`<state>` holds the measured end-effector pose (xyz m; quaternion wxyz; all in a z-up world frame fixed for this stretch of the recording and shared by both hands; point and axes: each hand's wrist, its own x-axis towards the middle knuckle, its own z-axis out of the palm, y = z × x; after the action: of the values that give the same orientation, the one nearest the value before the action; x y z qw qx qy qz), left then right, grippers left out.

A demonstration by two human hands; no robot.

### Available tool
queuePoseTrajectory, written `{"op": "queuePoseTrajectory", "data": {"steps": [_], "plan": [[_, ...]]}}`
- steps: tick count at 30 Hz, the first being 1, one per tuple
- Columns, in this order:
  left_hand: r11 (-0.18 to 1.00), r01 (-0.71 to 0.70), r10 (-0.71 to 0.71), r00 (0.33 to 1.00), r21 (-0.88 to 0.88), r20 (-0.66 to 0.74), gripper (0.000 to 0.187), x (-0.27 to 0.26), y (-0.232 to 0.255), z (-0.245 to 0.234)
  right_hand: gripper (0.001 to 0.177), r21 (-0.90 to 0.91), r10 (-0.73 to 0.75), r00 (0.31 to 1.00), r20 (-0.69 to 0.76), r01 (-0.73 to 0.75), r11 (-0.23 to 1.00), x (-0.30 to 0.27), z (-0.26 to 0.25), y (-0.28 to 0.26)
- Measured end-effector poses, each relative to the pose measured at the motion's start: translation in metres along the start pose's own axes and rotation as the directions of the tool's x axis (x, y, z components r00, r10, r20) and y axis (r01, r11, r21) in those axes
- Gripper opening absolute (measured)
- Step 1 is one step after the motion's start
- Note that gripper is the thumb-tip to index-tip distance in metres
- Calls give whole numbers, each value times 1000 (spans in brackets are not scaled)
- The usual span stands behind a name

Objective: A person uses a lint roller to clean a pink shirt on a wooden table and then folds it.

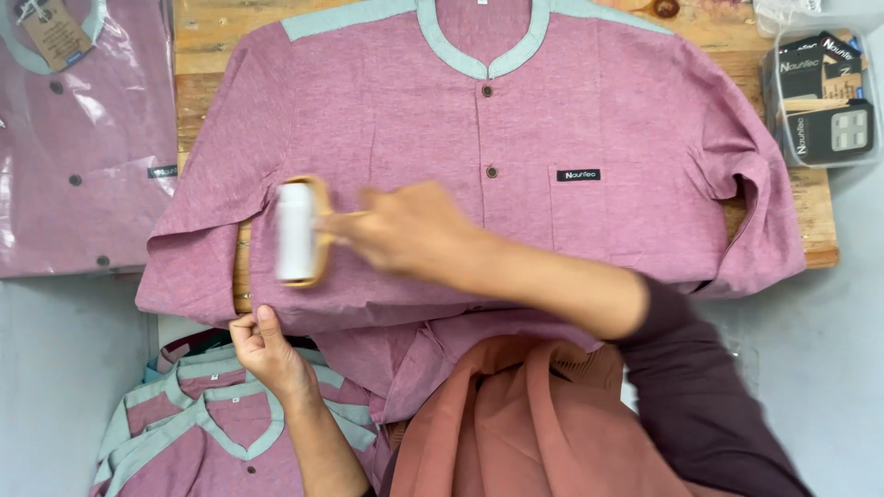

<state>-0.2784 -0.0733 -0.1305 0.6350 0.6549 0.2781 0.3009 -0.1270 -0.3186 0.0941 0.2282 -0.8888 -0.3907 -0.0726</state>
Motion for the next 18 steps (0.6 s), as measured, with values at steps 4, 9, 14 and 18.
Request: {"op": "queuePoseTrajectory", "data": {"steps": [4, 9, 14, 18], "plan": [[1000, 21, -21, 1000, -19, -11, 18, -4, 16, 8, 26, 35, 10, 998, 70, -12, 999, 14, 24, -6], [990, 85, -84, 996, 117, -15, 31, -4, 26, 8, 37, -182, 164, 922, 350, -104, 978, -49, -64, 34], [987, 89, -85, 996, 131, -35, 30, -2, 23, 10, 42, -419, 424, 855, 299, -282, 863, -83, -91, 52], [986, 96, -91, 995, 137, -42, 32, -4, 25, 11, 47, -327, 305, 946, 113, -254, 910, -34, -43, 61]]}}
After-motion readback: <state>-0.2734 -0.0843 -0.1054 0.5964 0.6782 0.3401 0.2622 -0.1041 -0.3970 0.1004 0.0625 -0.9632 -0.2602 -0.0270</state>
